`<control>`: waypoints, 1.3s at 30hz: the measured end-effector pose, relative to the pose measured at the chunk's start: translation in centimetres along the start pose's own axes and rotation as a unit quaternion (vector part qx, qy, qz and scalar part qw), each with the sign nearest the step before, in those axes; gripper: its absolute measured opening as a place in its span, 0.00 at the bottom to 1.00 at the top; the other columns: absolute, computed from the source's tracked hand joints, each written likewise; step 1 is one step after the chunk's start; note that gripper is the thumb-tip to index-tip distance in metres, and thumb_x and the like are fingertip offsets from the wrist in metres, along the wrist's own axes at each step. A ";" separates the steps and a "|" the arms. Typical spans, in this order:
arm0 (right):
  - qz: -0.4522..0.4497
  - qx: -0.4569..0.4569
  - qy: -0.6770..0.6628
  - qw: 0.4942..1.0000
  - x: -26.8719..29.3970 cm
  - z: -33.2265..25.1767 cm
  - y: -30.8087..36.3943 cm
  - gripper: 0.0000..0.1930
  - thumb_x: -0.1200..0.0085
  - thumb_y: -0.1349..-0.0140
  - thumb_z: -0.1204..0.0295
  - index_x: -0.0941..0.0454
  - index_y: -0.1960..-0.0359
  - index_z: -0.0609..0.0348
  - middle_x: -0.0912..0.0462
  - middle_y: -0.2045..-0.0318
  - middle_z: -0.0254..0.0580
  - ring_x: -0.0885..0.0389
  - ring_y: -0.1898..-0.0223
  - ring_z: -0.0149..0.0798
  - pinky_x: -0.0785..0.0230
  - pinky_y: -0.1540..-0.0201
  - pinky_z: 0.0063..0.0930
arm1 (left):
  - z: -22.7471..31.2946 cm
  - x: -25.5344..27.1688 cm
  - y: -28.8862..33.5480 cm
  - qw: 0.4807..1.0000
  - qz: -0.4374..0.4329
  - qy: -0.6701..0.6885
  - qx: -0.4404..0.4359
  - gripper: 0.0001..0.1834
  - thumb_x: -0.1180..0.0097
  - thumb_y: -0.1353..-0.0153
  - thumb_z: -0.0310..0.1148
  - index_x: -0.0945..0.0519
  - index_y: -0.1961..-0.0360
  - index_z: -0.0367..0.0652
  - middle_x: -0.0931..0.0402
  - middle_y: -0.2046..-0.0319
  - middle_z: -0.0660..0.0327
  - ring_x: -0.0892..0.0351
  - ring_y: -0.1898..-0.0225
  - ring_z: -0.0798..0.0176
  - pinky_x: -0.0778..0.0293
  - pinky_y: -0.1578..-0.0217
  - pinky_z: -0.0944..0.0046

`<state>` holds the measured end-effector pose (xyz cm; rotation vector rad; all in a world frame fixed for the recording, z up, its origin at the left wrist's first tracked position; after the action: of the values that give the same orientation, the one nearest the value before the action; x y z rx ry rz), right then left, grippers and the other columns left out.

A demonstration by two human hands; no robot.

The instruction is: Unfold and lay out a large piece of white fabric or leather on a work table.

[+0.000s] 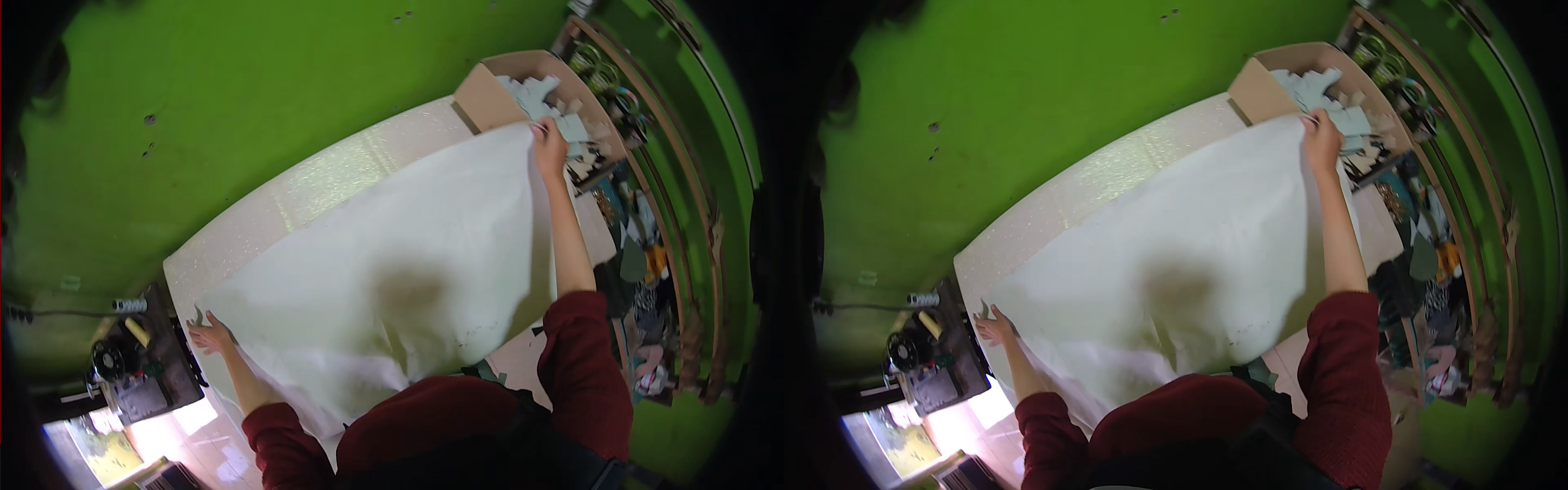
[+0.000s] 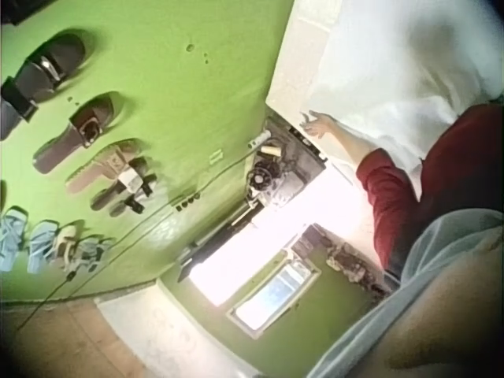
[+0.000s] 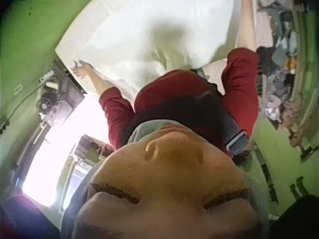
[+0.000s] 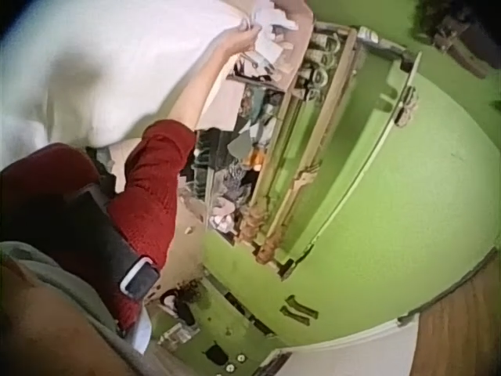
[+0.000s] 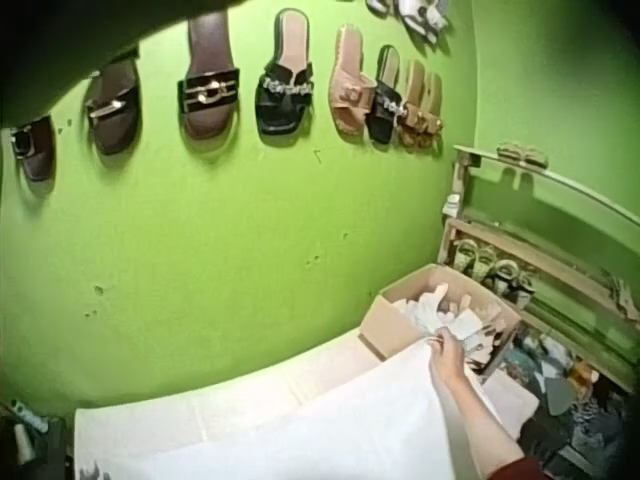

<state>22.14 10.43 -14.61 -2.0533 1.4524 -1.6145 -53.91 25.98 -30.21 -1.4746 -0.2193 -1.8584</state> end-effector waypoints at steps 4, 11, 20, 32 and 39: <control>0.070 0.008 -0.037 0.997 0.8 -0.2 2.1 0.07 0.53 0.45 0.72 0.28 0.65 0.60 0.25 0.72 0.50 0.29 0.67 0.52 0.40 0.59 0.40 | -0.8 2.2 -0.8 0.998 -0.003 -0.070 0.004 0.21 0.44 0.51 0.47 0.25 0.59 0.46 0.33 0.51 0.61 0.41 0.45 0.51 0.38 0.56 0.46; 0.034 0.157 0.021 0.987 2.3 -7.0 3.3 0.16 0.47 0.47 0.65 0.32 0.63 0.66 0.30 0.67 0.50 0.32 0.62 0.52 0.39 0.60 0.39 | -1.7 6.0 -1.8 0.956 0.195 0.218 0.036 0.23 0.52 0.42 0.43 0.29 0.57 0.32 0.26 0.63 0.43 0.28 0.60 0.41 0.33 0.60 0.54; -0.047 0.308 0.089 0.946 0.7 -9.3 2.4 0.22 0.41 0.53 0.58 0.35 0.67 0.64 0.32 0.69 0.49 0.32 0.64 0.52 0.39 0.63 0.40 | -1.6 13.4 -7.6 0.878 0.401 0.245 0.092 0.17 0.52 0.43 0.38 0.28 0.62 0.33 0.26 0.67 0.43 0.28 0.65 0.40 0.32 0.63 0.51; 0.134 0.280 0.140 0.940 9.5 -8.6 -3.2 0.26 0.39 0.55 0.55 0.34 0.66 0.67 0.32 0.71 0.50 0.32 0.65 0.51 0.38 0.64 0.40 | -8.2 25.3 -6.6 0.912 0.300 0.278 0.031 0.24 0.49 0.43 0.45 0.28 0.58 0.31 0.24 0.66 0.47 0.24 0.65 0.51 0.30 0.60 0.60; 0.085 0.284 0.042 0.954 3.3 -11.0 -2.0 0.21 0.43 0.51 0.59 0.32 0.66 0.64 0.30 0.70 0.49 0.32 0.63 0.51 0.39 0.63 0.40 | -12.6 20.1 -6.7 0.919 0.228 0.319 0.037 0.18 0.45 0.45 0.41 0.24 0.67 0.33 0.23 0.71 0.52 0.25 0.72 0.60 0.30 0.68 0.62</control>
<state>14.21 13.54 -6.67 -1.5137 0.9887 -1.7954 -69.12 15.04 -14.28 -0.7164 0.3398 -1.7997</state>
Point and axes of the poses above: each hand's wrist, its own y-axis away from the middle knuckle, its own x-axis out of the back of the hand, z = x × y, the point moved 1 cm from there along -y, towards the middle knuckle
